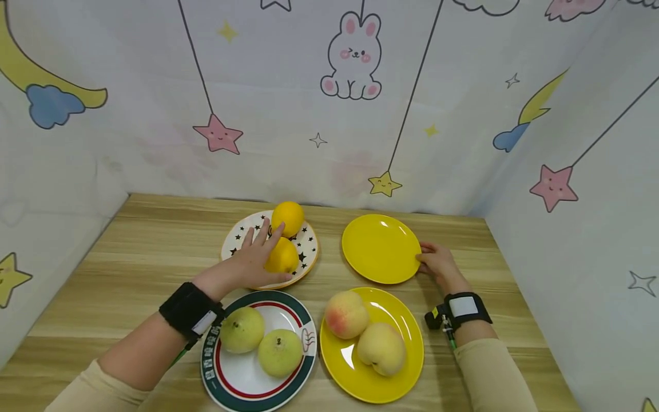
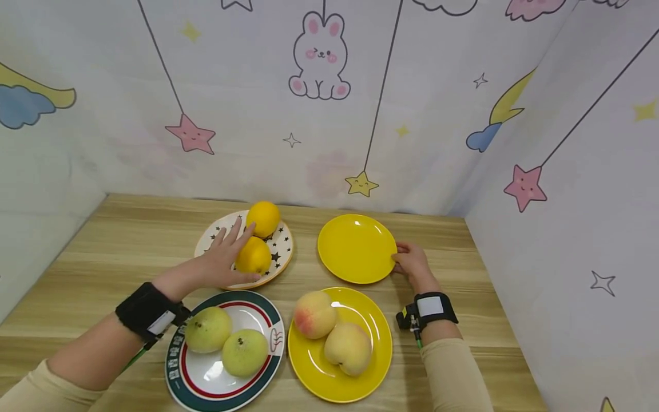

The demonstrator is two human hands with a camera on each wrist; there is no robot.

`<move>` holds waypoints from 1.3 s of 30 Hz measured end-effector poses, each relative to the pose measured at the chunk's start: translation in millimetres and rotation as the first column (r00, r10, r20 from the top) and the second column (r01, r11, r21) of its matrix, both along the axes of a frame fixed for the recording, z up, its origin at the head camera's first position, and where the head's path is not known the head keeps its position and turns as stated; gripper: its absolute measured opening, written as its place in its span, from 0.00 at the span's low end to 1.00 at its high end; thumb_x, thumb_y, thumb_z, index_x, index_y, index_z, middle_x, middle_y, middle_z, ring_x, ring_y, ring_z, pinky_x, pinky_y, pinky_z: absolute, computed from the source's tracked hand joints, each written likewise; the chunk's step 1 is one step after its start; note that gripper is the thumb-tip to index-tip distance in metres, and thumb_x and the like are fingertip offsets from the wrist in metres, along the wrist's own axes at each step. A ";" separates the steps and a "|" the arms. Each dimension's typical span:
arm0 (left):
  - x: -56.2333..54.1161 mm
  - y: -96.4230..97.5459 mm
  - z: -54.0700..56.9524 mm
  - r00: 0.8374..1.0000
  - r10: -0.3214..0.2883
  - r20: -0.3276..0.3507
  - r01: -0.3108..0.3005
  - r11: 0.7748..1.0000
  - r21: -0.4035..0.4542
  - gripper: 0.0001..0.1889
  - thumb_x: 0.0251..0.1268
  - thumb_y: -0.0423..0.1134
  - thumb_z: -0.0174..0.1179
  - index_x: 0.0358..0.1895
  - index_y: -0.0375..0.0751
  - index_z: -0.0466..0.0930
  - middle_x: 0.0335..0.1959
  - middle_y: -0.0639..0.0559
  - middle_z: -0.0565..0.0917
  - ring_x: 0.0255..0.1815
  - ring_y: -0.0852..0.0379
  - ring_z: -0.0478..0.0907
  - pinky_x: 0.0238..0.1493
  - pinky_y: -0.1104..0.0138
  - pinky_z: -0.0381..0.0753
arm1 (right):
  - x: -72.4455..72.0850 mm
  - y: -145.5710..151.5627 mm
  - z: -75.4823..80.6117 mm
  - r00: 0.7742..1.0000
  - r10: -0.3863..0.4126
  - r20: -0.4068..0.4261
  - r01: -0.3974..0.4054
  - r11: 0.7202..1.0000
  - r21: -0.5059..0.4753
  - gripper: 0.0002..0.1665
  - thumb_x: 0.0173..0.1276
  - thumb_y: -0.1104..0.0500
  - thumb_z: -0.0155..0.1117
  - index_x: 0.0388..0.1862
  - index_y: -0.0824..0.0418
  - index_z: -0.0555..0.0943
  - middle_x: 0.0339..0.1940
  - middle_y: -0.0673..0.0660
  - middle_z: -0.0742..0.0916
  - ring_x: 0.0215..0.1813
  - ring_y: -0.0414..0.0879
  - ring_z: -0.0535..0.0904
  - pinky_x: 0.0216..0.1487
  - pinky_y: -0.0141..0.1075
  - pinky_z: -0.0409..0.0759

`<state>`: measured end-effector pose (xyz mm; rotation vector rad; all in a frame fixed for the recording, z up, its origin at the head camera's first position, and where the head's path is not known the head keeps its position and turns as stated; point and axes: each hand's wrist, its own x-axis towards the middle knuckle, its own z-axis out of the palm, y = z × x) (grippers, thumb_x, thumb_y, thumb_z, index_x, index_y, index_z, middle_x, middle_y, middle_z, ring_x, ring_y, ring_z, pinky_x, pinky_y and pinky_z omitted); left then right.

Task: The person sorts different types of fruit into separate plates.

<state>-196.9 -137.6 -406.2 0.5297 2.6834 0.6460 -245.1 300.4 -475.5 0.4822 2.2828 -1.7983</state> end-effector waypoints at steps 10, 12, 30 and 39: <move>-4.2 3.5 -4.5 1.000 0.001 -0.003 -0.001 0.999 0.036 0.57 0.68 0.57 0.67 0.85 0.43 0.35 0.82 0.28 0.30 0.77 0.16 0.32 0.66 0.24 0.54 | -5.6 -8.6 -2.8 1.000 0.014 -0.014 -0.014 1.000 0.002 0.33 0.72 0.76 0.55 0.75 0.79 0.63 0.59 0.69 0.78 0.33 0.38 0.81 0.33 0.30 0.84; -5.4 4.3 -6.3 1.000 0.002 0.004 -0.002 0.999 0.047 0.57 0.68 0.57 0.67 0.85 0.43 0.35 0.82 0.27 0.30 0.77 0.15 0.32 0.66 0.24 0.53 | -5.9 -9.7 -3.3 1.000 0.013 -0.012 -0.013 1.000 -0.006 0.33 0.72 0.76 0.55 0.75 0.79 0.63 0.60 0.70 0.78 0.32 0.37 0.81 0.33 0.30 0.84; -14.2 11.0 -22.2 1.000 0.024 -0.017 -0.023 0.999 0.039 0.54 0.67 0.58 0.67 0.85 0.44 0.43 0.82 0.28 0.36 0.77 0.18 0.41 0.63 0.29 0.67 | -8.8 -7.6 -8.8 1.000 0.001 0.006 -0.001 1.000 -0.007 0.33 0.72 0.75 0.57 0.75 0.77 0.64 0.54 0.63 0.79 0.33 0.37 0.81 0.33 0.30 0.85; -20.1 13.0 -34.4 0.992 0.030 -0.124 -0.026 0.999 0.037 0.44 0.66 0.56 0.70 0.81 0.48 0.60 0.76 0.29 0.51 0.63 0.26 0.60 0.55 0.39 0.78 | -8.6 -9.0 -7.7 1.000 0.009 0.013 -0.009 1.000 0.005 0.33 0.73 0.74 0.57 0.75 0.77 0.64 0.57 0.65 0.78 0.35 0.37 0.80 0.35 0.30 0.85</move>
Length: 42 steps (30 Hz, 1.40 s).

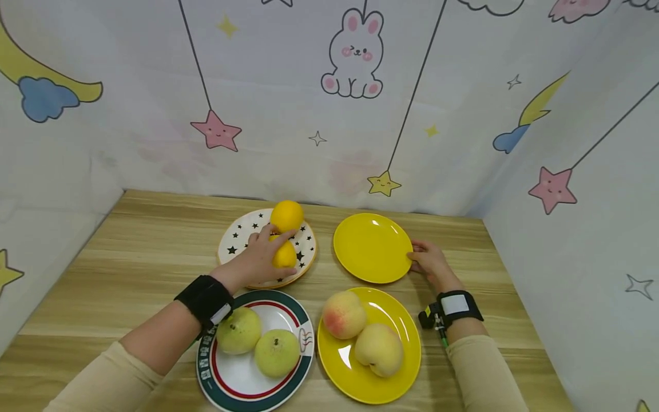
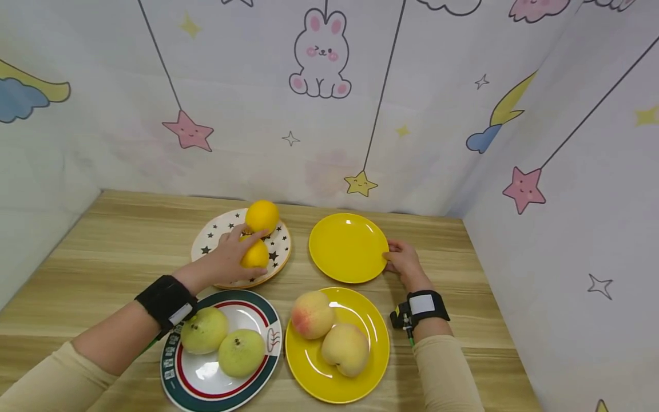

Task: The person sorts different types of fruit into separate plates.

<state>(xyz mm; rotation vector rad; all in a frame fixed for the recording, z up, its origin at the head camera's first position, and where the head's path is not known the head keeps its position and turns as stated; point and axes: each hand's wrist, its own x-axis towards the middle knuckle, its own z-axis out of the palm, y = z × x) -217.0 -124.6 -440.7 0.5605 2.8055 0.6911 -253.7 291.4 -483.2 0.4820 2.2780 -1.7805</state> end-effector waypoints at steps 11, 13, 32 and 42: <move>-4.0 0.6 -8.3 0.999 0.034 0.003 -0.033 0.984 0.172 0.36 0.62 0.49 0.75 0.69 0.38 0.73 0.68 0.30 0.64 0.60 0.32 0.69 0.57 0.43 0.77 | 1.1 -2.8 3.7 1.000 0.001 0.010 -0.001 1.000 0.017 0.32 0.73 0.74 0.57 0.75 0.77 0.64 0.56 0.64 0.78 0.36 0.38 0.80 0.35 0.31 0.85; -5.0 1.1 -9.2 0.999 0.037 0.004 -0.037 0.984 0.177 0.35 0.62 0.48 0.75 0.68 0.38 0.73 0.67 0.30 0.65 0.59 0.33 0.69 0.57 0.44 0.77 | 0.8 -2.5 3.2 1.000 0.000 0.014 -0.001 1.000 0.020 0.32 0.74 0.74 0.57 0.75 0.76 0.64 0.57 0.65 0.78 0.36 0.37 0.79 0.35 0.30 0.85; -6.6 0.2 -8.2 0.996 -0.045 -0.082 0.058 0.985 0.165 0.33 0.60 0.42 0.77 0.64 0.33 0.74 0.63 0.30 0.69 0.55 0.37 0.71 0.60 0.43 0.74 | 1.3 -3.6 1.4 1.000 -0.010 0.010 0.010 0.998 0.061 0.31 0.74 0.73 0.56 0.75 0.75 0.65 0.60 0.67 0.77 0.42 0.42 0.80 0.37 0.30 0.84; -5.6 0.7 -6.1 0.998 -0.036 -0.047 0.043 0.988 0.148 0.32 0.61 0.42 0.76 0.65 0.34 0.73 0.63 0.30 0.68 0.54 0.38 0.71 0.60 0.43 0.75 | 1.1 -2.5 2.7 0.999 0.003 0.033 -0.005 0.998 0.057 0.32 0.75 0.72 0.57 0.76 0.74 0.65 0.61 0.66 0.77 0.39 0.40 0.80 0.36 0.30 0.85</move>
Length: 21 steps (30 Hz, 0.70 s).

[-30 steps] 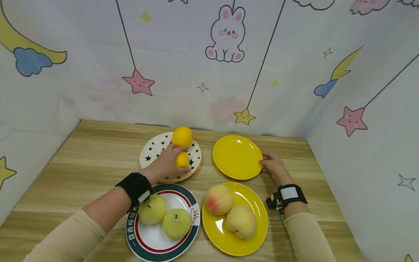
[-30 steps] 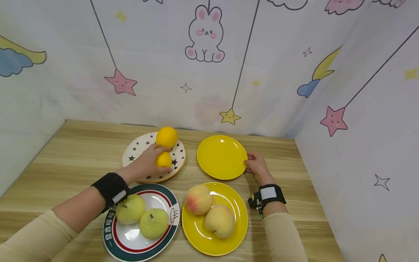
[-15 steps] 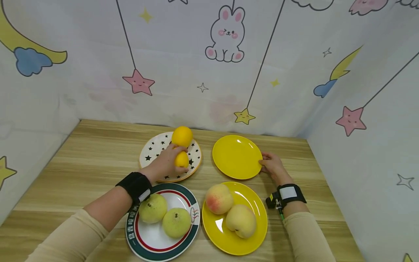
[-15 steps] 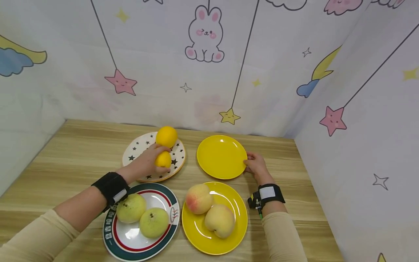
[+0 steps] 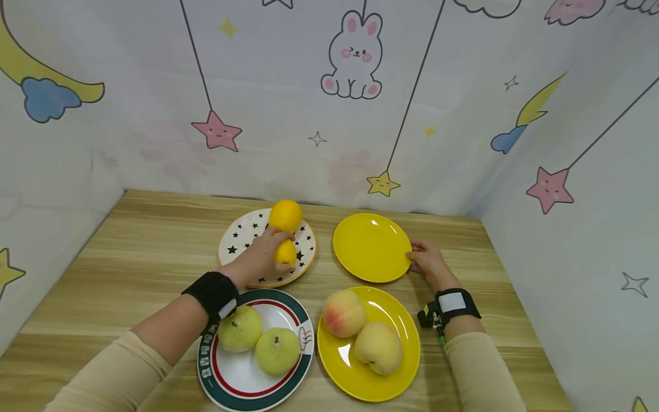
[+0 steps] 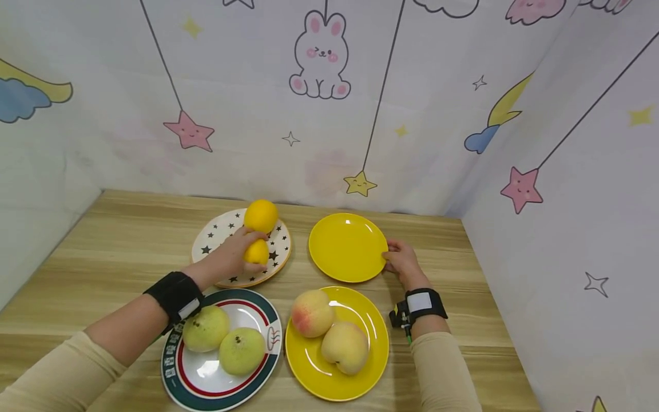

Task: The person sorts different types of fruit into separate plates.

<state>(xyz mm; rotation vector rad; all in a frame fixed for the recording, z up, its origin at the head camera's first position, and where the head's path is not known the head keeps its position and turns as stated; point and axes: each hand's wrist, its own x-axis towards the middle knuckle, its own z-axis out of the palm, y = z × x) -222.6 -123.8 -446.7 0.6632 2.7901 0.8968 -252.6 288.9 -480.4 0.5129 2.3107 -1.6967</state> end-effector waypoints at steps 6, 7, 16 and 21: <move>-0.7 0.9 0.4 1.000 0.006 0.000 -0.006 1.000 0.001 0.31 0.61 0.40 0.76 0.65 0.34 0.73 0.63 0.29 0.68 0.53 0.37 0.72 0.59 0.44 0.76 | -0.6 1.9 -1.0 1.000 0.007 -0.006 -0.007 1.000 -0.025 0.31 0.75 0.73 0.57 0.75 0.75 0.64 0.58 0.66 0.77 0.38 0.40 0.80 0.36 0.31 0.85; -0.5 0.9 0.5 1.000 0.004 -0.001 -0.004 1.000 0.001 0.31 0.62 0.40 0.76 0.65 0.33 0.73 0.63 0.29 0.68 0.53 0.37 0.72 0.59 0.44 0.76 | -0.8 1.9 -1.4 1.000 0.007 -0.007 -0.007 1.000 -0.030 0.31 0.75 0.73 0.57 0.75 0.76 0.64 0.59 0.66 0.77 0.38 0.40 0.80 0.36 0.31 0.85; -0.2 0.1 3.6 1.000 -0.005 0.025 0.004 0.999 0.033 0.31 0.62 0.40 0.75 0.65 0.33 0.73 0.63 0.30 0.68 0.53 0.38 0.72 0.58 0.46 0.79 | -0.5 5.0 -1.3 1.000 0.024 -0.008 -0.025 0.998 -0.066 0.31 0.75 0.74 0.56 0.75 0.76 0.64 0.59 0.66 0.78 0.36 0.38 0.82 0.38 0.33 0.87; -0.9 0.6 8.0 1.000 -0.030 0.008 0.030 0.999 0.029 0.31 0.62 0.40 0.75 0.65 0.32 0.73 0.62 0.30 0.69 0.52 0.38 0.73 0.57 0.46 0.79 | -1.8 6.0 -0.8 1.000 0.027 -0.002 -0.027 0.995 -0.095 0.32 0.75 0.73 0.56 0.75 0.76 0.64 0.56 0.62 0.79 0.36 0.37 0.82 0.39 0.33 0.87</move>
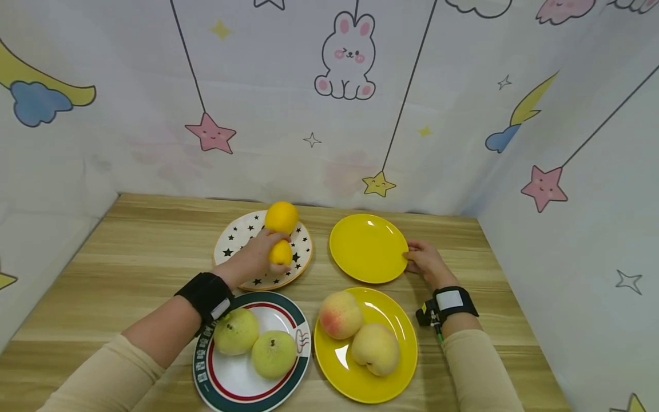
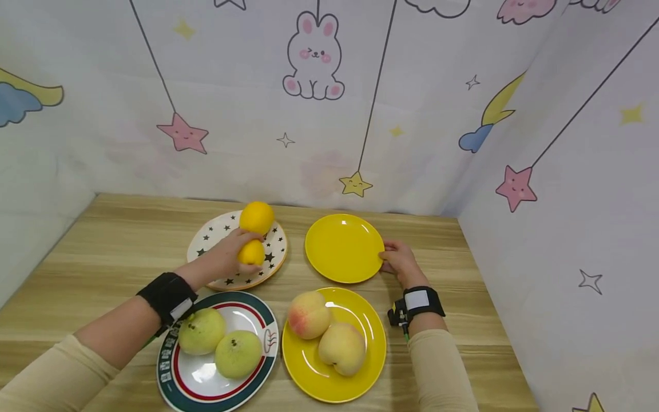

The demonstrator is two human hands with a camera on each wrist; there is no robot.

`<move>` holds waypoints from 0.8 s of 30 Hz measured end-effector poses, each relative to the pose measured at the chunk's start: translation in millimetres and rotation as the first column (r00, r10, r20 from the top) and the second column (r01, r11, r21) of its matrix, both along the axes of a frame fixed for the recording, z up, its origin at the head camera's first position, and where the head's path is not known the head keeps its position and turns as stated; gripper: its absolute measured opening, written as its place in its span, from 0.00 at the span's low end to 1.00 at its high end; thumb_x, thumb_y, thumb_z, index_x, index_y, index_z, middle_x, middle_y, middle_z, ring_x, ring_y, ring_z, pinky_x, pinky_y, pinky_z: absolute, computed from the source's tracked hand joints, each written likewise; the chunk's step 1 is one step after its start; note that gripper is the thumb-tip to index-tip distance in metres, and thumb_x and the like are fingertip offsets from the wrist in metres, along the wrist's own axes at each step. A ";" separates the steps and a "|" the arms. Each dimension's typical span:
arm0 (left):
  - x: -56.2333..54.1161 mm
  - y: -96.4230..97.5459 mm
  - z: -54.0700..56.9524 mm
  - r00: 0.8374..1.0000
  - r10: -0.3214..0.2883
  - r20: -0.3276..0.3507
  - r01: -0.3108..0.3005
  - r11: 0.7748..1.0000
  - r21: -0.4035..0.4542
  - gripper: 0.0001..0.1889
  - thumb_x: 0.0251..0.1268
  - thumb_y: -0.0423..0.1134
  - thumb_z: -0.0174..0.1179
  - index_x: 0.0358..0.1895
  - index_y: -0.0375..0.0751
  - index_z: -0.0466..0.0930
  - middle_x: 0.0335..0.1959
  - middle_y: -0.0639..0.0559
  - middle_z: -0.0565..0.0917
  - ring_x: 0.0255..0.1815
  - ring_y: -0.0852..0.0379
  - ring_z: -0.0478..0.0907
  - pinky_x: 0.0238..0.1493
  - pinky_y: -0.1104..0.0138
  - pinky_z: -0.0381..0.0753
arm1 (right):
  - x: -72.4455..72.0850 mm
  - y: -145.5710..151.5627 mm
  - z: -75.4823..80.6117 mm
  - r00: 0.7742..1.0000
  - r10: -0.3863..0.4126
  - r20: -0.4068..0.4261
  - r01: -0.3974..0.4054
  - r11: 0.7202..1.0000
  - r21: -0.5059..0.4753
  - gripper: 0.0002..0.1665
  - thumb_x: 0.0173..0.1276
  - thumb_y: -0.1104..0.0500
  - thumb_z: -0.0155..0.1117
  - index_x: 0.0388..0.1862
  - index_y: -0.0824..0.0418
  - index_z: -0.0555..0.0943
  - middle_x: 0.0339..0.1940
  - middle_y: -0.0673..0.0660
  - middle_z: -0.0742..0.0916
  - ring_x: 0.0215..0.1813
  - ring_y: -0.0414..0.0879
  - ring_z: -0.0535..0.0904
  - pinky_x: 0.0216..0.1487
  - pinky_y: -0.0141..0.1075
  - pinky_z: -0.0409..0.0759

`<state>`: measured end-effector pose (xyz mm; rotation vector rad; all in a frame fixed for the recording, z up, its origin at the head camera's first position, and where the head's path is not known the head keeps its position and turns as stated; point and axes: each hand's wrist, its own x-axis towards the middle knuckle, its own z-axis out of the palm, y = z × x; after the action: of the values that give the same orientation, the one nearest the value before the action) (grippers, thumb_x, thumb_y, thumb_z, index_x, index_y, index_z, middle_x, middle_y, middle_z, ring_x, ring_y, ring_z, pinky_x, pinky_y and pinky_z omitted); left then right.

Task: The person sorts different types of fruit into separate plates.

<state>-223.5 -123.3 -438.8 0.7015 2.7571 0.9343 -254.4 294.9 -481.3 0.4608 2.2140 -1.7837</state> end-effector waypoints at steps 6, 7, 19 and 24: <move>-1.7 0.4 4.2 1.000 -0.015 -0.005 0.015 1.000 -0.001 0.31 0.62 0.40 0.76 0.65 0.35 0.74 0.63 0.29 0.69 0.49 0.38 0.75 0.52 0.48 0.82 | 1.0 -0.2 1.7 1.000 0.001 0.002 -0.001 1.000 -0.019 0.32 0.75 0.74 0.56 0.76 0.76 0.63 0.54 0.61 0.79 0.36 0.38 0.82 0.39 0.33 0.87; -2.0 0.5 4.9 1.000 -0.016 -0.005 0.016 1.000 0.000 0.31 0.62 0.40 0.76 0.65 0.35 0.74 0.63 0.28 0.69 0.49 0.38 0.75 0.52 0.48 0.82 | 1.3 -1.1 2.1 1.000 0.002 -0.003 -0.002 1.000 -0.023 0.32 0.74 0.74 0.56 0.75 0.76 0.63 0.53 0.61 0.79 0.36 0.38 0.82 0.38 0.33 0.87; -2.2 19.1 19.1 0.993 -0.076 -0.090 0.079 0.996 0.035 0.31 0.57 0.38 0.77 0.63 0.37 0.76 0.61 0.30 0.71 0.52 0.38 0.75 0.52 0.47 0.82 | 1.2 -2.4 3.2 0.999 -0.028 0.028 0.028 1.000 0.004 0.30 0.75 0.72 0.57 0.75 0.73 0.66 0.54 0.61 0.77 0.34 0.39 0.81 0.36 0.32 0.86; -2.7 29.6 28.3 0.993 -0.094 -0.077 0.096 0.995 0.021 0.33 0.58 0.39 0.77 0.66 0.36 0.75 0.64 0.31 0.70 0.51 0.39 0.76 0.54 0.48 0.82 | 0.7 -1.7 3.8 0.999 -0.031 0.038 0.031 1.000 -0.001 0.32 0.75 0.72 0.57 0.76 0.72 0.65 0.58 0.62 0.77 0.33 0.38 0.82 0.37 0.33 0.87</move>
<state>-226.1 -93.7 -410.5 0.8820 2.7533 0.9427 -253.7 293.2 -477.5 0.5265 2.1914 -1.7774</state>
